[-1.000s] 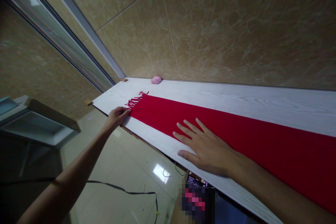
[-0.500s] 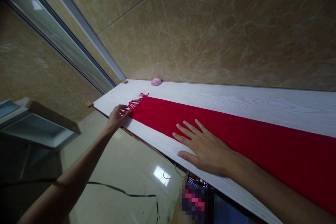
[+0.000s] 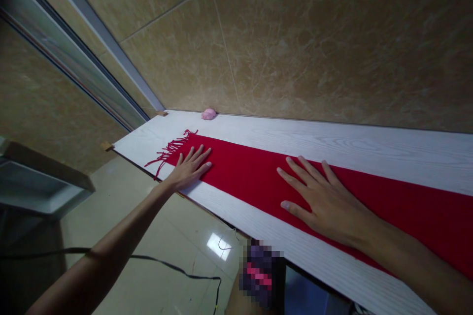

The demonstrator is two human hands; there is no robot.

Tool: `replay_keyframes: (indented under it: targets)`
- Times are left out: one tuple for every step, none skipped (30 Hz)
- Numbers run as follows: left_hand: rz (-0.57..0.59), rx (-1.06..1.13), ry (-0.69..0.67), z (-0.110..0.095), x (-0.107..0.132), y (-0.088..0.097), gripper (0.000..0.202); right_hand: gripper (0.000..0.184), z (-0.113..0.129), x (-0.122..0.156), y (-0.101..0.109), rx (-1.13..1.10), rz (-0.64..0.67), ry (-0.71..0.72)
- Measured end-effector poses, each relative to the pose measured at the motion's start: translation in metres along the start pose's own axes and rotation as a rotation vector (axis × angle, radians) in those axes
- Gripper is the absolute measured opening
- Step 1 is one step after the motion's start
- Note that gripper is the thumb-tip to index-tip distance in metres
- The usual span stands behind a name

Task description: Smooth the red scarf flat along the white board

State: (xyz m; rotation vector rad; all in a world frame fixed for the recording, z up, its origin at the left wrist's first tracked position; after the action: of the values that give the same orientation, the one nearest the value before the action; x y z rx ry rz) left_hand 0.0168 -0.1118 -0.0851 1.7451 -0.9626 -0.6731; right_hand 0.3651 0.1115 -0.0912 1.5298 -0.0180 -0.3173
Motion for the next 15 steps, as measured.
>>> replay_keyframes:
  targets:
    - [0.006, -0.001, 0.018, 0.005, -0.003, 0.002, 0.071, 0.080, -0.005, 0.004, -0.004, 0.012, -0.002, -0.019]
    - [0.007, -0.007, 0.044, 0.012, -0.006, 0.006, 0.071, 0.082, -0.008, 0.007, -0.007, 0.018, 0.000, -0.031]
    - [0.006, -0.014, 0.075, 0.020, -0.010, 0.012, 0.070, 0.082, -0.009, 0.008, -0.009, 0.022, 0.002, -0.034]
    - [0.003, -0.022, 0.110, 0.028, -0.014, 0.020, 0.070, 0.083, -0.010, 0.008, -0.010, 0.022, 0.006, -0.032]
    - [-0.001, -0.031, 0.147, 0.037, -0.018, 0.029, 0.069, 0.083, -0.009, 0.008, -0.010, 0.021, 0.012, -0.027]
    - [-0.002, -0.041, 0.184, 0.045, -0.022, 0.037, 0.068, 0.084, -0.008, 0.007, -0.010, 0.019, 0.017, -0.022]
    - [-0.008, -0.058, 0.221, 0.051, -0.025, 0.046, 0.066, 0.084, -0.008, 0.006, -0.009, 0.016, 0.017, -0.020]
    - [-0.022, -0.080, 0.255, 0.055, -0.028, 0.053, 0.065, 0.083, -0.007, 0.005, -0.008, 0.013, 0.015, -0.022]
    - [-0.043, -0.107, 0.284, 0.054, -0.030, 0.058, 0.063, 0.083, -0.007, 0.005, -0.007, 0.010, 0.011, -0.026]
    - [-0.077, -0.134, 0.293, 0.049, -0.030, 0.060, 0.062, 0.083, -0.006, 0.004, -0.007, 0.007, 0.009, -0.031]
    - [-0.115, -0.155, 0.266, 0.038, -0.029, 0.058, 0.062, 0.083, -0.006, 0.004, -0.006, 0.004, 0.010, -0.034]
    - [-0.144, -0.165, 0.214, 0.022, -0.026, 0.052, 0.062, 0.082, -0.006, 0.005, -0.006, 0.001, 0.011, -0.036]
    - [-0.170, -0.159, 0.104, 0.001, -0.021, 0.041, 0.062, 0.082, -0.006, 0.005, -0.006, -0.002, 0.013, -0.035]
    - [-0.137, -0.135, -0.040, -0.024, -0.015, 0.025, 0.062, 0.082, -0.006, 0.005, -0.006, -0.004, 0.014, -0.033]
    - [-0.074, -0.102, -0.168, -0.048, -0.008, 0.007, 0.061, 0.082, -0.006, 0.005, -0.006, -0.004, 0.014, -0.030]
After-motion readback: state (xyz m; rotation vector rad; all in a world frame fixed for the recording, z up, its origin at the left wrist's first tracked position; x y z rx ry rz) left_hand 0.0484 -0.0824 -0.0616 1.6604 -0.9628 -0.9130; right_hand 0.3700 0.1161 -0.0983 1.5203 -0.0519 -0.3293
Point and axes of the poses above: each hand's wrist, its own x-axis away from the middle knuckle, its own y-axis out of the back of the hand, z = x × y, the point moved 4 cm from there along -x, towards the middle knuckle, and after that the axes turned 11 degrees about x, right-handed, at the moved point
